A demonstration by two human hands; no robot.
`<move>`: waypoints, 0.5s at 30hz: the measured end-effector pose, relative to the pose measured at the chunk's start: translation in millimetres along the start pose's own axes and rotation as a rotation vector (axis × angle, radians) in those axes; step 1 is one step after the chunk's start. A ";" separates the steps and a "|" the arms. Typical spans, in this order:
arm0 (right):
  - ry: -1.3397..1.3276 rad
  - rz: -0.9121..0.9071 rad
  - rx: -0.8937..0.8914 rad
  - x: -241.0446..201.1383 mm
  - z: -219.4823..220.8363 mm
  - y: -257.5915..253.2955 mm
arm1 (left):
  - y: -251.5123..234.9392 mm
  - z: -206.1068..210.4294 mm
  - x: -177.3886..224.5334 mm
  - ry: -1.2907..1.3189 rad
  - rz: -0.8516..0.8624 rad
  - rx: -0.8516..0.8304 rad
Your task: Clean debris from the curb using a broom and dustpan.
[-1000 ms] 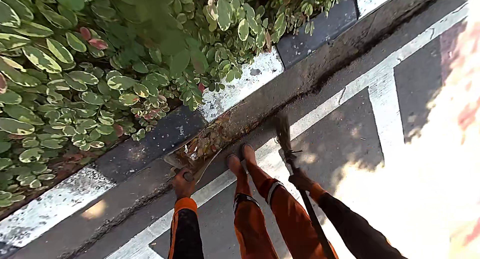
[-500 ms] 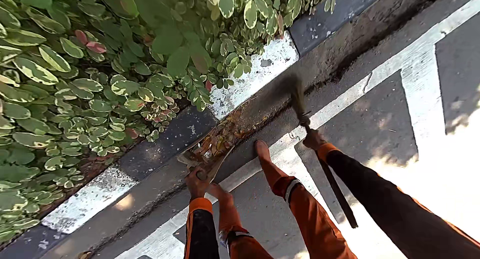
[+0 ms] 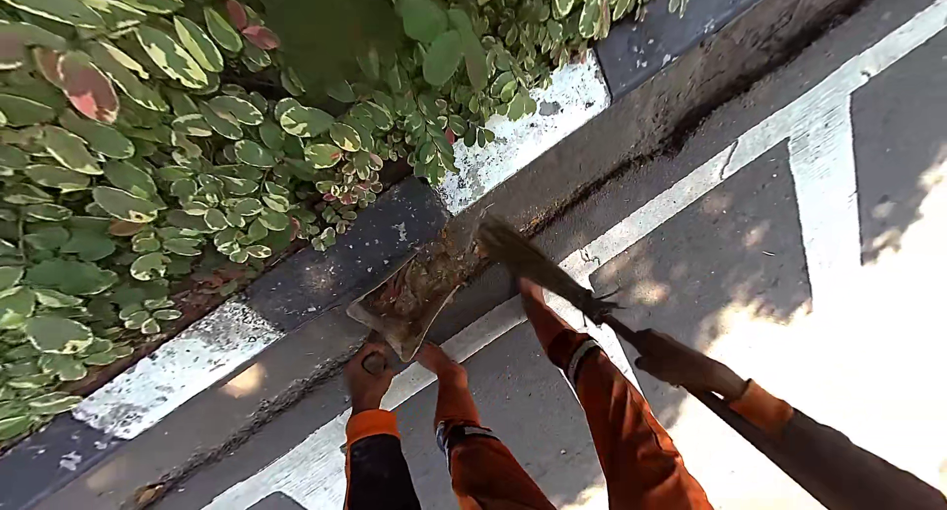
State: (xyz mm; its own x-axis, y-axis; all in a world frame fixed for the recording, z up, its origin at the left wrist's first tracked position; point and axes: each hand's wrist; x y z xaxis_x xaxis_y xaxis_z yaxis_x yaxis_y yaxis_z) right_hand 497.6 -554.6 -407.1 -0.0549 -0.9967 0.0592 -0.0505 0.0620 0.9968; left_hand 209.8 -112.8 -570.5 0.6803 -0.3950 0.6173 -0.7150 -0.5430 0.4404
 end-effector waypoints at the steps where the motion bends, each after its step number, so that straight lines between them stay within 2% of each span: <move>1: 0.002 0.056 0.123 4.2 -9.2 -17.6 | 1.0 -5.3 -4.4 -0.045 -0.019 -0.006; 3: 0.011 0.153 0.244 -9.0 -7.4 -71.5 | 1.6 -10.0 -7.9 -0.112 -0.083 -0.043; 4: -0.004 0.173 0.238 -22.2 4.8 -100.5 | 0.2 -7.7 -10.0 -0.127 -0.098 -0.050; 6: -0.018 0.140 0.113 -60.2 36.3 -134.2 | -7.9 -2.8 -11.6 -0.136 -0.112 -0.048; 8: 0.004 0.105 -0.043 -97.6 57.5 -115.8 | -15.9 -2.4 -12.8 -0.129 -0.106 -0.035; 9: 0.002 0.092 -0.090 -96.4 62.8 -96.0 | -13.9 -4.8 -12.7 -0.126 -0.118 -0.046; 12: -0.272 0.043 -0.232 -41.5 46.2 -40.2 | -18.3 -8.5 -13.4 -0.143 -0.151 -0.056; 13: -0.309 0.073 -0.220 -26.9 34.5 -23.3 | -19.6 -8.6 -12.4 -0.146 -0.160 -0.054; 15: -0.205 0.149 -0.036 -11.6 9.1 -12.7 | -19.4 -8.3 -8.6 -0.164 -0.196 -0.066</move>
Point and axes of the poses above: each hand's wrist, its own y-axis away from the middle knuckle, its own z-axis out of the palm, x = y × z
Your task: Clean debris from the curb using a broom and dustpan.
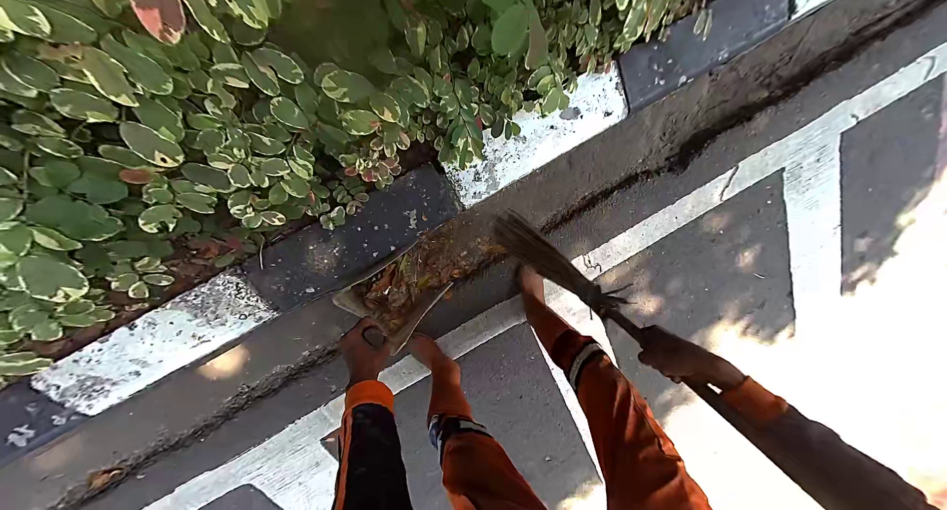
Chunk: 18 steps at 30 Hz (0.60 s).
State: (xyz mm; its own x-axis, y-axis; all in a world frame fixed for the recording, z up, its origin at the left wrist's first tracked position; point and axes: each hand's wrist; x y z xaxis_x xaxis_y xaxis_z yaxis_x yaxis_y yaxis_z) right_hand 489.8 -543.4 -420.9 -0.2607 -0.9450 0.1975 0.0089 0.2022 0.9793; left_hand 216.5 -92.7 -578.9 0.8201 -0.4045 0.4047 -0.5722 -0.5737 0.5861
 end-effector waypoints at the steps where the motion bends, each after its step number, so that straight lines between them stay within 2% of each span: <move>1: 0.079 0.021 0.122 -6.0 -11.7 -7.3 | -0.1 -1.4 2.1 -0.015 -0.022 -0.014; 3: 0.198 0.031 0.320 -39.6 -24.9 -44.7 | -3.9 -3.2 6.7 -0.033 -0.045 -0.018; 5: 0.255 -0.014 0.386 -79.7 -3.4 -95.5 | -4.7 -2.7 4.5 -0.029 -0.051 -0.008; 6: 0.290 -0.057 0.364 -100.8 22.9 -116.0 | -5.4 -3.3 -0.4 -0.002 -0.047 0.004; 8: 0.358 -0.176 0.263 -140.2 104.4 -128.9 | -6.6 -7.0 -27.5 0.077 0.017 0.052; 10: 0.414 -0.230 0.129 -161.8 185.2 -103.4 | -0.5 -14.6 -65.5 0.175 0.114 0.090; 12: 0.440 -0.244 -0.028 -171.8 227.6 -59.6 | 0.8 -27.5 -98.7 0.294 0.206 0.098; 15: 0.347 -0.235 -0.125 -145.7 243.0 -7.2 | 9.0 -56.0 -135.5 0.321 0.186 0.087; 17: 0.187 -0.135 -0.156 -110.9 235.4 20.2 | 16.8 -78.7 -158.4 0.250 0.140 0.064; 18: 0.129 -0.109 -0.117 -93.7 225.3 25.9 | 20.0 -87.5 -167.4 0.204 0.130 0.052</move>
Point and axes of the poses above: each hand's wrist, its own y-axis away from the middle knuckle, its own z-axis out of the palm, x = y × z
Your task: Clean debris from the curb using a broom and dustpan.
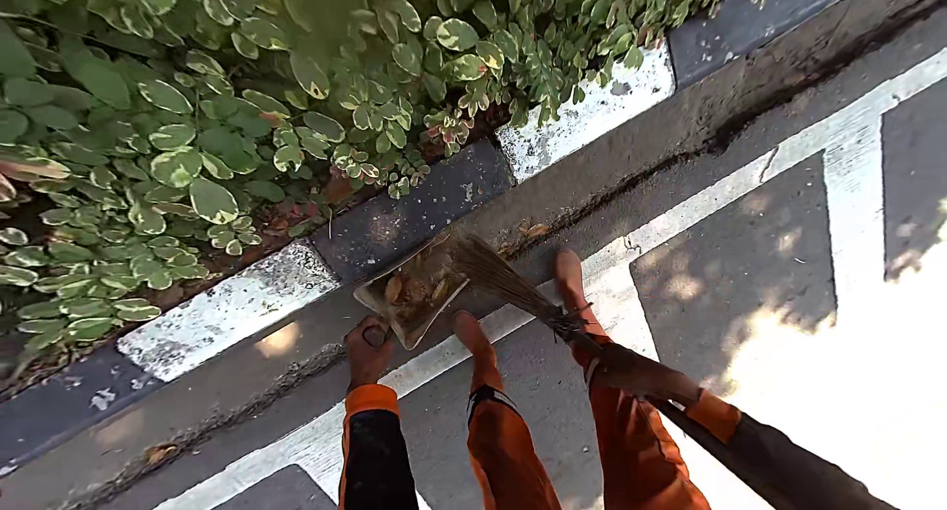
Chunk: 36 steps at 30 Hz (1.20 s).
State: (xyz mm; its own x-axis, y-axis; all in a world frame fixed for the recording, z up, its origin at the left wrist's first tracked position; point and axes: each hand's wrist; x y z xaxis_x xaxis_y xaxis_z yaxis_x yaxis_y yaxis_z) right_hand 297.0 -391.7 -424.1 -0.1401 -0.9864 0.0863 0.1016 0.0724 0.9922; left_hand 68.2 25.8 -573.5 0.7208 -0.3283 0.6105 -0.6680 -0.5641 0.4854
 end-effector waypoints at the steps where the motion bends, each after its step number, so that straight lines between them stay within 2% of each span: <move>1: -0.015 0.019 0.084 14.7 -10.5 3.5 | 2.3 -7.6 -6.0 -0.047 0.002 -0.012; 3: 0.034 0.069 0.328 33.8 -33.8 -12.5 | 5.3 -16.5 -17.4 -0.121 0.012 -0.039; 5: 0.080 0.104 0.482 27.5 -51.6 -57.0 | 4.9 -18.9 -20.3 -0.162 -0.018 -0.063; 7: 0.050 0.128 0.470 4.5 -42.7 -109.9 | 3.5 -13.3 -20.4 -0.181 -0.058 -0.053; 9: 0.088 0.087 0.330 -32.7 -18.2 -134.8 | -4.3 -7.9 -17.8 -0.181 -0.073 -0.014; 11: 0.100 0.058 0.204 -45.8 3.0 -108.5 | 2.9 -1.5 -20.2 -0.171 -0.059 0.002; 13: -0.094 0.052 0.118 -13.3 8.7 -60.7 | 10.0 -1.4 -26.8 -0.165 -0.029 -0.012; 15: -0.266 0.086 0.039 15.8 -7.7 -20.4 | 2.3 -3.2 -30.4 -0.152 -0.008 -0.001; 17: -0.192 0.162 0.184 30.7 -29.9 -6.6 | 3.6 -2.1 -29.9 -0.150 -0.048 -0.008; 18: -0.121 0.185 0.296 30.8 -39.9 -16.1 | 3.8 -1.4 -28.0 -0.160 -0.069 -0.016; 20: 0.015 0.188 0.465 6.7 -51.7 -57.3 | -0.2 -1.6 -23.5 -0.172 -0.098 -0.033; 21: 0.050 0.153 0.487 -11.7 -48.1 -86.0 | -1.0 -1.8 -22.7 -0.167 -0.103 -0.033; 24: 0.176 -0.038 0.380 -92.2 18.4 -149.0 | -6.5 -7.7 -31.5 -0.119 -0.046 0.024; 25: 0.208 -0.108 0.294 -122.1 56.6 -146.3 | -3.1 -11.8 -41.4 -0.083 -0.009 0.045; 27: 0.252 -0.201 0.147 -155.1 128.0 -124.9 | 12.0 -18.6 -72.5 0.023 0.072 0.070; 29: 0.257 -0.229 0.041 -163.2 157.9 -94.6 | 20.6 -32.2 -94.3 0.123 0.132 0.074; 31: 0.180 -0.202 -0.030 -140.7 164.6 -56.8 | 35.3 -51.6 -112.2 0.167 0.105 0.065; 33: 0.049 -0.096 -0.107 -103.2 158.7 -20.4 | 45.4 -72.7 -127.5 0.131 0.063 0.059; 34: -0.008 -0.041 -0.094 -84.1 152.2 -4.9 | 49.7 -82.6 -133.5 0.105 0.045 0.054; 36: -0.063 0.052 0.068 -50.9 133.1 -0.8 | 52.2 -96.9 -140.5 0.017 0.012 0.040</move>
Point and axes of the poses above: each hand's wrist, its own y-axis away from the middle knuckle, its own z-axis out of the palm, x = y × z
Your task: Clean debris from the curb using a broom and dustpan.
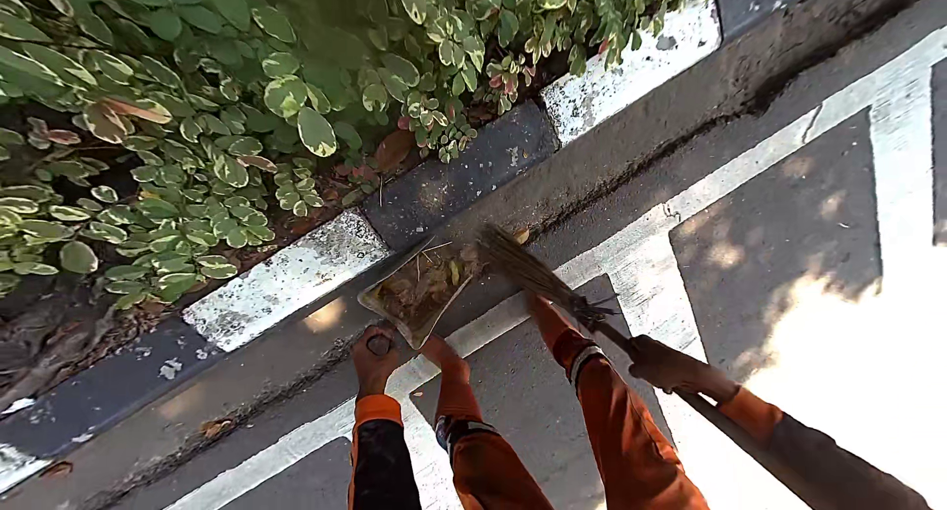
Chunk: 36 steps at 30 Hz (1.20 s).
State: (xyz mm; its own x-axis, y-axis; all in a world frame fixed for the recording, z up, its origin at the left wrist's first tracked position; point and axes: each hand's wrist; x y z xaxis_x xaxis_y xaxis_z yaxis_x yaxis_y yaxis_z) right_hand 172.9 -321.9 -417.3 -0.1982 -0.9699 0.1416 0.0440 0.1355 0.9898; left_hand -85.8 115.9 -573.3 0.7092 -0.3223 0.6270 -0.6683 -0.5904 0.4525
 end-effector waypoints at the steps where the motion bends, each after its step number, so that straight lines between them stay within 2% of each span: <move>1: 0.008 0.031 0.121 7.2 -9.2 -12.5 | -0.2 -3.4 -2.0 -0.046 -0.023 -0.016; 3: 0.033 0.069 0.309 -6.9 -14.5 -52.3 | -2.6 -2.9 -4.3 -0.110 -0.049 -0.022; 6: 0.004 0.033 0.245 -57.1 24.8 -114.9 | -11.5 2.3 1.1 -0.157 -0.087 -0.017; 8: 0.051 0.021 0.083 -92.4 49.5 -103.7 | -19.0 3.9 2.2 -0.141 -0.080 -0.005; 9: 0.054 0.015 0.021 -92.5 54.2 -87.8 | -17.0 3.5 -1.6 -0.129 -0.066 -0.004; 12: -0.213 -0.012 -0.119 -39.8 31.0 -39.5 | -17.9 -1.3 -11.4 -0.102 -0.016 0.001; 13: -0.272 0.027 -0.098 -24.7 16.4 -25.0 | -20.8 -2.2 -11.8 -0.100 -0.008 0.007; 15: -0.217 0.107 0.094 -7.3 -17.6 -18.4 | -24.7 -2.1 -9.3 -0.109 -0.044 0.001; 17: -0.069 0.148 0.332 -13.2 -42.5 -50.1 | -29.9 -2.4 -4.2 -0.152 -0.105 -0.012; 19: 0.049 0.118 0.446 -51.5 -43.9 -99.4 | -40.0 -5.4 4.9 -0.193 -0.163 -0.027; 21: 0.155 -0.031 0.404 -103.3 -5.0 -136.5 | -46.1 -8.8 2.9 -0.196 -0.171 -0.014; 22: 0.199 -0.107 0.330 -134.2 30.1 -138.0 | -46.1 -12.9 -3.0 -0.175 -0.150 0.002; 24: 0.268 -0.152 0.184 -182.0 113.4 -117.7 | -34.5 -24.9 -30.0 -0.084 -0.092 0.017; 26: 0.289 -0.165 0.063 -202.2 172.2 -88.6 | -22.3 -42.6 -70.3 0.043 0.008 0.028; 29: 0.259 -0.175 -0.042 -181.4 199.3 -28.9 | -5.0 -82.0 -114.3 0.171 0.084 0.030; 32: 0.031 -0.066 -0.163 -128.1 188.1 11.8 | 1.5 -121.7 -127.9 0.079 0.028 0.009; 34: -0.043 -0.008 -0.006 -102.8 173.9 21.8 | 3.3 -138.9 -129.2 -0.064 -0.036 -0.028; 36: 0.008 0.036 0.246 -95.6 155.5 -2.5 | -1.7 -145.4 -130.4 -0.176 -0.083 -0.061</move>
State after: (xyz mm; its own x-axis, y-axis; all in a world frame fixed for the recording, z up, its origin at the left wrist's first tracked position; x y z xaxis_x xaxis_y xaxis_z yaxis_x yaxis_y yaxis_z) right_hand 39.5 -198.0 -430.8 -0.1928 -0.9649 0.1781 -0.1891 0.2146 0.9582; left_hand -209.8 266.6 -563.6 0.7871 -0.4016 0.4682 -0.6146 -0.5758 0.5392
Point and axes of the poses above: each hand's wrist, its own y-axis away from the middle knuckle, its own z-axis out of the palm, x = y × z
